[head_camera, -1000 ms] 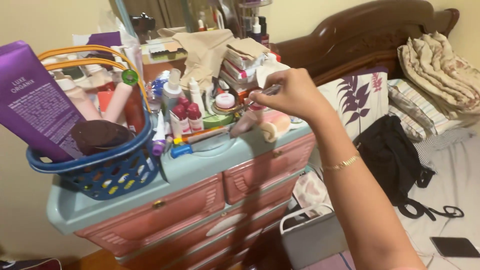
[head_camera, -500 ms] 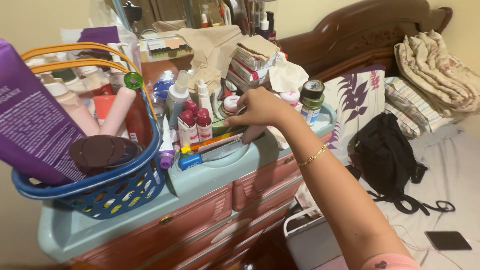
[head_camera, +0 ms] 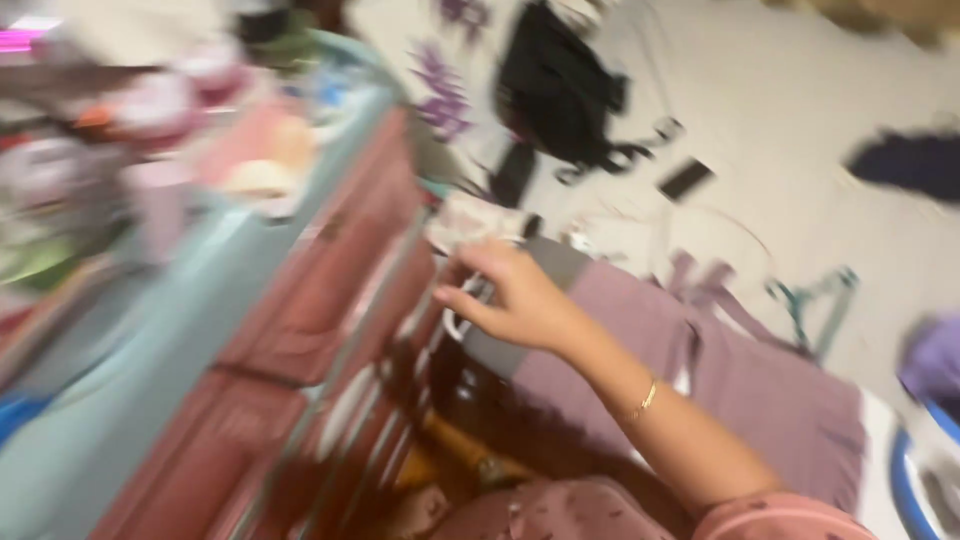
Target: Iron a pair of purple shorts on an ironing board in a bedroom.
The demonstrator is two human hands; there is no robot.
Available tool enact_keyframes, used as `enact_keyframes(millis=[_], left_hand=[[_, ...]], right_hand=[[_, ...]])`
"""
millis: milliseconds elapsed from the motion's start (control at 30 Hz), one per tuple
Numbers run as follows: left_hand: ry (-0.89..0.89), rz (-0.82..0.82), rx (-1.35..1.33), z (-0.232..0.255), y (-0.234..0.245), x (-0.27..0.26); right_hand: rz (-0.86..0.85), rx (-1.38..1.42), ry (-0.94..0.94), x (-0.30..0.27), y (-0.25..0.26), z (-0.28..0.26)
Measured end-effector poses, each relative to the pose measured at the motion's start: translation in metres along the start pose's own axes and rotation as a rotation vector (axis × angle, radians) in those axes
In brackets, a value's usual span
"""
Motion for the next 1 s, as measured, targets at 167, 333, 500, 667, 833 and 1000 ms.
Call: enact_keyframes(millis=[167, 333, 500, 667, 833, 1000], left_hand=[[-0.133, -0.207, -0.019, 0.084, 0.033, 0.193], [0.068, 0.097, -0.008, 0.266, 0.050, 0.317], [0.110, 0.043, 0.068, 0.269, -0.009, 0.370], [0.103, 0.108, 0.057, 0.249, -0.003, 0.379], [0.009, 0.316, 0.542, 0.383, 0.013, 0.358], [-0.211, -0.037, 0.109, 0.371, -0.121, 0.345]], right_hand=[[0.076, -0.041, -0.731, -0.251, 0.004, 0.178], [0.527, 0.585, -1.680, -0.462, -0.031, 0.287], [0.811, 0.618, -1.509, -0.453, -0.031, 0.299], [0.691, 0.470, -1.508, -0.451, -0.007, 0.309], [0.480, 0.258, -1.406, -0.500, 0.034, 0.301], [0.787, -0.596, -1.166, -0.614, 0.169, 0.287]])
Point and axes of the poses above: each hand's wrist, its own x-axis towards the middle knuckle, its own y-axis out of the back of the hand, z = x × y, the point moved 3 cm from there along x, towards the middle knuckle, and after that the axes turned 5 degrees about -y, right-handed, at the moved point
